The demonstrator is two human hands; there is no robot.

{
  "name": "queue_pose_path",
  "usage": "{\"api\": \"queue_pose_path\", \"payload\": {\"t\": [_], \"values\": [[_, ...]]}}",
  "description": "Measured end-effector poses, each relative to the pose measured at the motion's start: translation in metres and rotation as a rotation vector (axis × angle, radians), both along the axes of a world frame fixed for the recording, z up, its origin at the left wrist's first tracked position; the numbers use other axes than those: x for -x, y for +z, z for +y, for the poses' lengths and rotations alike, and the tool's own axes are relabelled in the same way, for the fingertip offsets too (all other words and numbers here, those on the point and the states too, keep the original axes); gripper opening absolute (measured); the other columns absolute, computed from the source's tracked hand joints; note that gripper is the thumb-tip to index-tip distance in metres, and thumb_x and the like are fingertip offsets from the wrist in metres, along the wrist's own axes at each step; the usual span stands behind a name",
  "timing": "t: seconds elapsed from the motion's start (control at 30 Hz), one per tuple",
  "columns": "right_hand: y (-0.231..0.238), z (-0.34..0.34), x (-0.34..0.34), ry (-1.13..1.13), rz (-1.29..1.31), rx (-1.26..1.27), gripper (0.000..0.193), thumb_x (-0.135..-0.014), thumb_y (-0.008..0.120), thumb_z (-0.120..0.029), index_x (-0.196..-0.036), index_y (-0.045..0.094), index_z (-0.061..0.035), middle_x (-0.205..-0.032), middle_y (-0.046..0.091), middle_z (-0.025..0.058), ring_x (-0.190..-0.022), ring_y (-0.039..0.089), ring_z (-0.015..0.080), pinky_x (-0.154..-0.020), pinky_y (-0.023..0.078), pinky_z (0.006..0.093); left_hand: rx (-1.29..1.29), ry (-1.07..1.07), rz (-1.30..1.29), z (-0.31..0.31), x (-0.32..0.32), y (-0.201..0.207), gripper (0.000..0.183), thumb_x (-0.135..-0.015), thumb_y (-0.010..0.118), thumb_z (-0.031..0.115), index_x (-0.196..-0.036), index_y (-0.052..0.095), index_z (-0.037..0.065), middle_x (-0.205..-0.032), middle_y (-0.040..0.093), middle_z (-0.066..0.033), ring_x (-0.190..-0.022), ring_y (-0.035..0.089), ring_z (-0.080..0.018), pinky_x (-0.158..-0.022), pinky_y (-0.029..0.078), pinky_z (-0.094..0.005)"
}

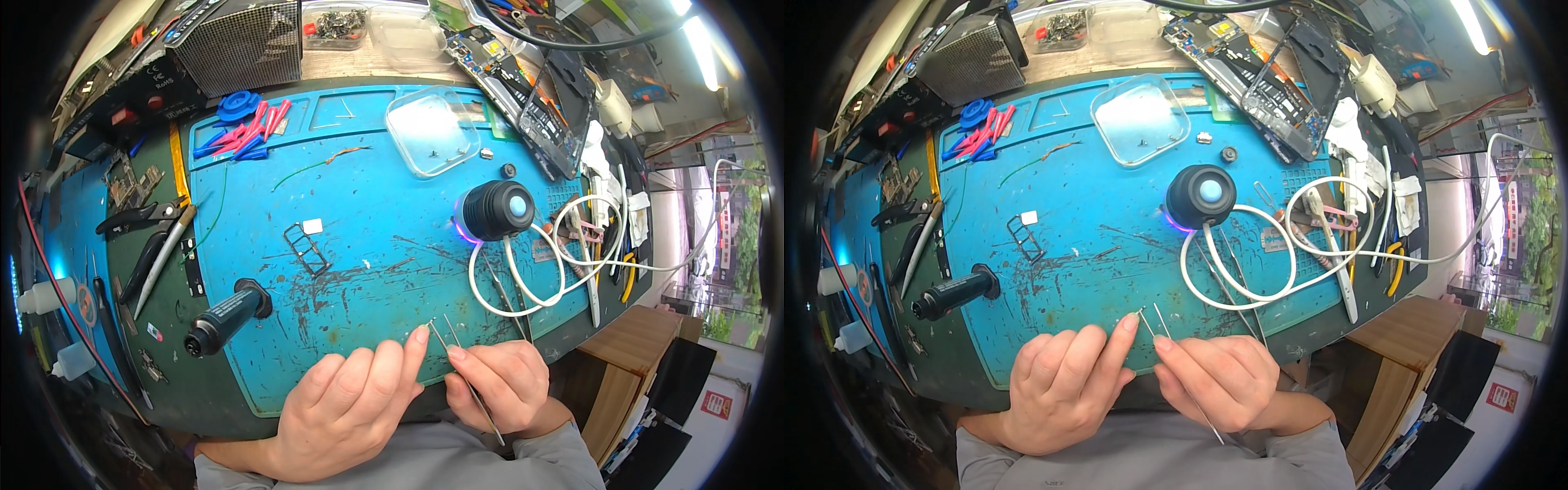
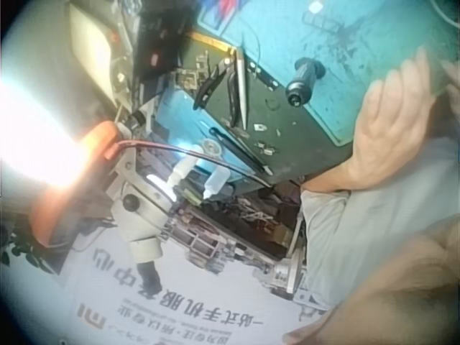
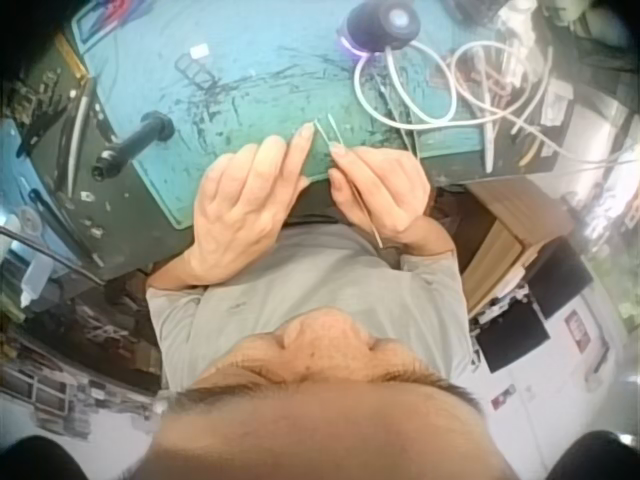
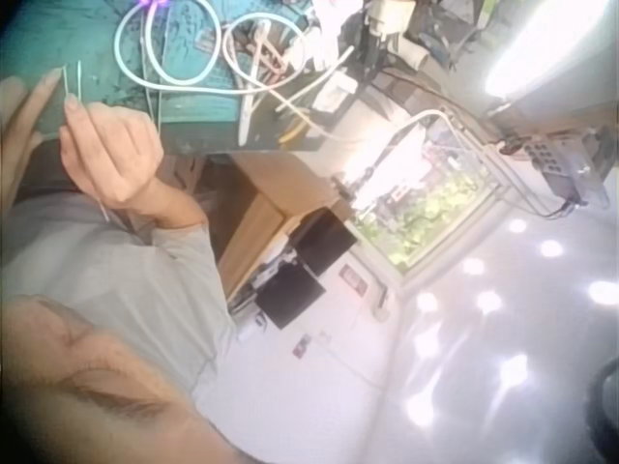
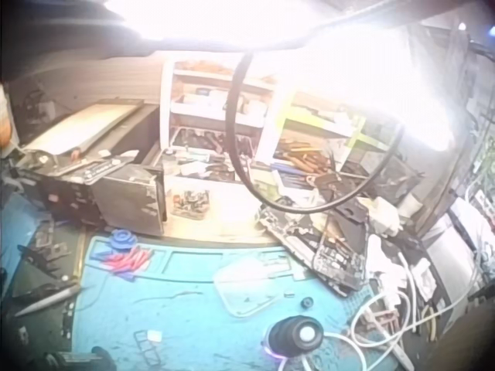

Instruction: The person uses tweezers to remove a small component from a disassembled electronic device, then applies a substance from a tube to the component and cures it with a UV light. The person handles the component repeatedly with tweezers and positions it under the UV light multiple times.

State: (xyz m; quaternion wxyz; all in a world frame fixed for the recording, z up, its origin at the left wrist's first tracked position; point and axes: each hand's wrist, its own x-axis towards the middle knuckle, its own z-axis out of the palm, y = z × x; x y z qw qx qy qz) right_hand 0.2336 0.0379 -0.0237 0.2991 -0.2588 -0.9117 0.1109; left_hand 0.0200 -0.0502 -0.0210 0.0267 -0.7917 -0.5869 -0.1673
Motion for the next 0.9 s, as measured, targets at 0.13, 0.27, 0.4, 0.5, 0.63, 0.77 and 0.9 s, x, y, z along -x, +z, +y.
{"api": "queue_pose_path", "payload": {"t": [0.13, 0.27, 0.4, 0.5, 0.63, 0.77, 0.9], "values": [[0.0011, 0.0004, -0.0006, 0.005, 0.005, 0.02, 0.03, -0.085, 0.081, -0.007, -0.114, 0.08, 0.0005, -0.096, 0.076, 0.0055, -0.069, 0.065, 0.0156, -0.059, 0.049, 0.0276, -0.002, 0.001, 0.001, -0.0002, 0.0, -0.0001, 0.041, -0.104, 0.065, 0.033, -0.135, 0.077, 0.008, -0.122, 0.058, -0.0044, -0.107, 0.054, -0.0206, -0.09, 0.047, -0.0364], [0.0023, 0.0007, -0.0029, 0.014, 0.033, 0.06, 0.03, -0.086, 0.081, -0.007, -0.115, 0.079, 0.0018, -0.096, 0.076, 0.0072, -0.071, 0.068, 0.0168, -0.059, 0.05, 0.0282, -0.007, 0.003, 0.0, -0.0005, -0.0002, -0.0003, 0.041, -0.104, 0.066, 0.033, -0.135, 0.077, 0.008, -0.122, 0.058, -0.0048, -0.107, 0.054, -0.0208, -0.09, 0.047, -0.0369], [0.0006, 0.0001, -0.0038, 0.012, 0.076, 0.062, 0.029, -0.087, 0.081, -0.006, -0.115, 0.078, 0.0024, -0.096, 0.076, 0.0083, -0.071, 0.069, 0.0182, -0.058, 0.051, 0.0291, -0.008, 0.005, -0.02, -0.0005, -0.0005, -0.0012, 0.041, -0.102, 0.067, 0.031, -0.134, 0.077, 0.008, -0.123, 0.058, -0.0054, -0.107, 0.054, -0.0217, -0.09, 0.048, -0.0375], [0.001, -0.0001, -0.0037, 0.009, 0.084, 0.064, 0.029, -0.087, 0.081, -0.006, -0.115, 0.078, 0.0023, -0.095, 0.075, 0.0083, -0.071, 0.07, 0.0187, -0.058, 0.051, 0.0293, -0.001, 0.011, -0.037, -0.0008, -0.0013, -0.0008, 0.042, -0.101, 0.069, 0.03, -0.135, 0.076, 0.007, -0.123, 0.057, -0.006, -0.109, 0.054, -0.0223, -0.09, 0.048, -0.0378], [0.001, 0.0003, -0.0031, 0.006, 0.055, 0.056, 0.031, -0.086, 0.081, -0.006, -0.116, 0.078, 0.0015, -0.095, 0.075, 0.0072, -0.072, 0.069, 0.0187, -0.059, 0.051, 0.0292, 0.018, 0.016, -0.065, -0.0014, -0.0015, -0.0009, 0.044, -0.099, 0.072, 0.028, -0.137, 0.075, 0.007, -0.125, 0.057, -0.0062, -0.111, 0.054, -0.0226, -0.091, 0.048, -0.0382], [-0.001, -0.0006, -0.0013, -0.018, 0.035, 0.033, 0.032, -0.084, 0.082, -0.006, -0.115, 0.08, 0.0003, -0.094, 0.074, 0.0059, -0.071, 0.066, 0.0182, -0.06, 0.05, 0.0294, 0.025, 0.023, -0.071, -0.0016, -0.0021, 0.0, 0.045, -0.097, 0.074, 0.027, -0.138, 0.074, 0.007, -0.126, 0.056, -0.0059, -0.113, 0.054, -0.0224, -0.092, 0.048, -0.0384], [-0.0012, -0.0017, 0.0003, -0.018, 0.029, 0.016, 0.031, -0.083, 0.082, -0.006, -0.114, 0.08, 0.0, -0.094, 0.074, 0.0054, -0.07, 0.064, 0.0177, -0.06, 0.05, 0.0296, 0.021, 0.025, -0.071, -0.0025, -0.0024, 0.0004, 0.047, -0.095, 0.075, 0.027, -0.138, 0.074, 0.007, -0.126, 0.056, -0.0057, -0.113, 0.054, -0.0222, -0.093, 0.048, -0.0382]]}}
